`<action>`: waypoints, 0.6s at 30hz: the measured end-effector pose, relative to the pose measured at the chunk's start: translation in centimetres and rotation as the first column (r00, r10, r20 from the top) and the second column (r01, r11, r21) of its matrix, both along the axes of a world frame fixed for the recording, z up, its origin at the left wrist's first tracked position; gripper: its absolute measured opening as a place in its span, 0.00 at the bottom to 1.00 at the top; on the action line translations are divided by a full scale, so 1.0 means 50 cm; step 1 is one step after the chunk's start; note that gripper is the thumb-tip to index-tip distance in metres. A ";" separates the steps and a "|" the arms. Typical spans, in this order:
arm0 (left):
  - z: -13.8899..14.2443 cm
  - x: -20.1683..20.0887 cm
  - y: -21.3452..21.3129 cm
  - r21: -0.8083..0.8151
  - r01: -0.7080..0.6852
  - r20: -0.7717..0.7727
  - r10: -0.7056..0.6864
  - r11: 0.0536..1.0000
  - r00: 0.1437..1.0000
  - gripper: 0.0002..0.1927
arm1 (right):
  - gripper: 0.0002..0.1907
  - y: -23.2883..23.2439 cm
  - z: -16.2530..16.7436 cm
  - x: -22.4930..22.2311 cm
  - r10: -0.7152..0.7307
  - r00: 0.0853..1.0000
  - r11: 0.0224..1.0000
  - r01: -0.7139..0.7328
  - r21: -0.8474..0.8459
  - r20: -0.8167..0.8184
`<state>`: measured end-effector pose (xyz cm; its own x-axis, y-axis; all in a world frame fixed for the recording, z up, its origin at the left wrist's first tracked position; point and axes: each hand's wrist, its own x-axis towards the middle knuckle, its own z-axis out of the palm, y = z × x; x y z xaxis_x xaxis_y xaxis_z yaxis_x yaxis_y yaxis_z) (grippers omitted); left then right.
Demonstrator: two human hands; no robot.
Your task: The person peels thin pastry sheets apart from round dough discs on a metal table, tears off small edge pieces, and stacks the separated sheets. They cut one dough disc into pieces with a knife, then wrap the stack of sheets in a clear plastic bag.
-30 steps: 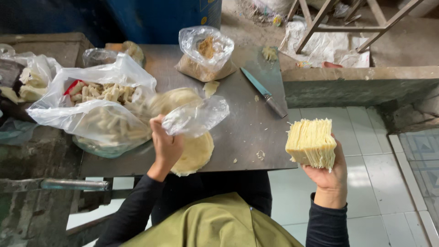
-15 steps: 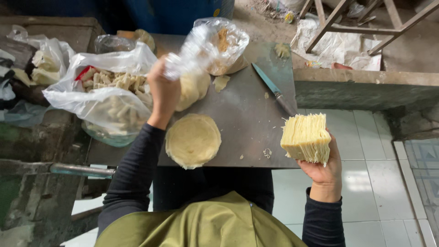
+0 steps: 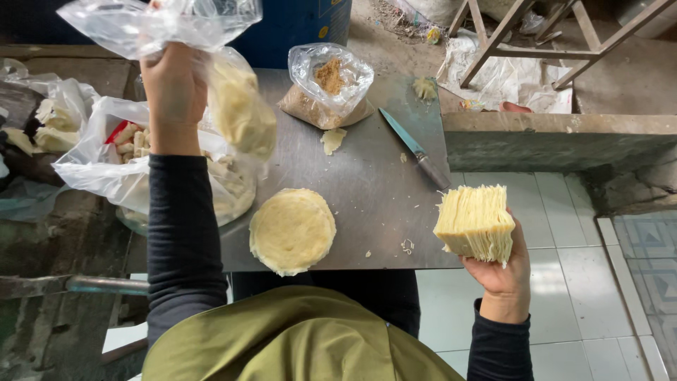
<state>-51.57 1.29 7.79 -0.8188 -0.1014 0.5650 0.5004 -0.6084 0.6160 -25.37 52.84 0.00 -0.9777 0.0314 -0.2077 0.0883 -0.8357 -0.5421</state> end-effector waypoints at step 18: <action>-0.004 0.087 0.137 -0.097 0.194 0.199 -0.172 0.976 0.965 0.18 | 0.21 -0.012 -0.016 -0.043 0.061 0.998 0.998 -0.061 -0.017 -0.017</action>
